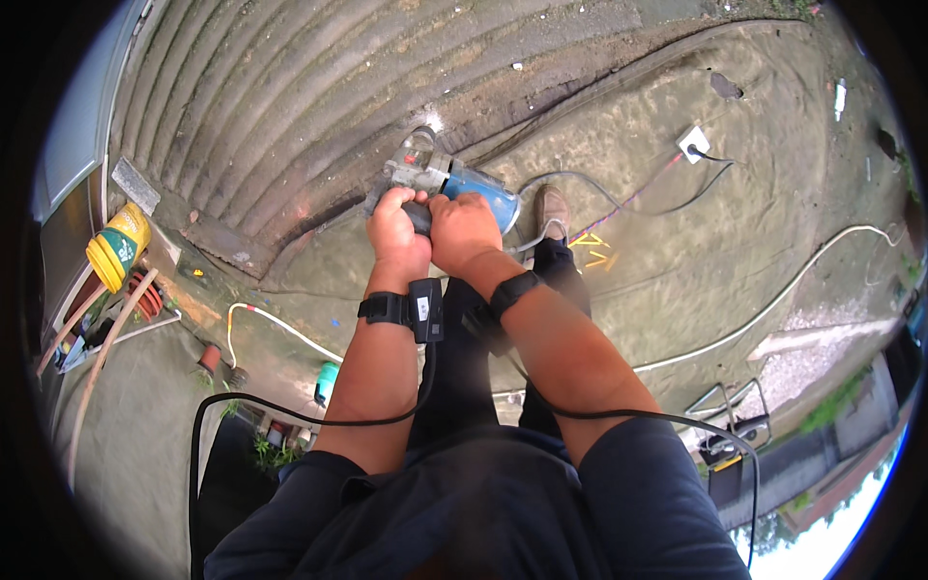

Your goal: The person pulls back a floor mat by hand and then uses a demolition hammer to drill several holes into the concrete floor.

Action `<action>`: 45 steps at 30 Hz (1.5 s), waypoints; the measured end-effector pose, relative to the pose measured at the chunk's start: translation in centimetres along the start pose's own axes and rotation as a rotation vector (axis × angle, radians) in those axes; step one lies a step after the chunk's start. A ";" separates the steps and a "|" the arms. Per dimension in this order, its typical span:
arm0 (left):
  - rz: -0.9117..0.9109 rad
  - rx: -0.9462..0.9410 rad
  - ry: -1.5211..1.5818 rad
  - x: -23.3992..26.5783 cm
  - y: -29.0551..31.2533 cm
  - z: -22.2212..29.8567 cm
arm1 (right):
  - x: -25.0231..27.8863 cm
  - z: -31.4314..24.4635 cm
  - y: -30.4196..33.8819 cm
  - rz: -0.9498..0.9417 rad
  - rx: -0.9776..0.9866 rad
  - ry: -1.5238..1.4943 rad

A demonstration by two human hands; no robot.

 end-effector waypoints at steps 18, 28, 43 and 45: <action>-0.055 0.067 0.082 1.1 -0.1 0.6 | 1.1 -1.5 0.6 -0.075 0.004 0.021; -0.082 0.067 -0.051 0.5 1.4 2.0 | 0.6 -2.0 1.3 0.053 -0.008 -0.045; -0.112 0.041 -0.077 0.8 2.5 3.2 | 0.9 -3.3 2.4 0.051 0.005 -0.075; -0.120 0.034 -0.089 1.3 2.4 3.4 | 0.5 -3.6 2.9 0.041 -0.010 -0.085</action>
Point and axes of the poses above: each hand's wrist, its own y-axis away from the middle knuckle, its own x-axis out of the back of the hand, z = x × y, the point moved 8 cm from there along -y, towards the middle knuckle, and after that the axes turned 6 degrees about -z, right-handed, at the moved point
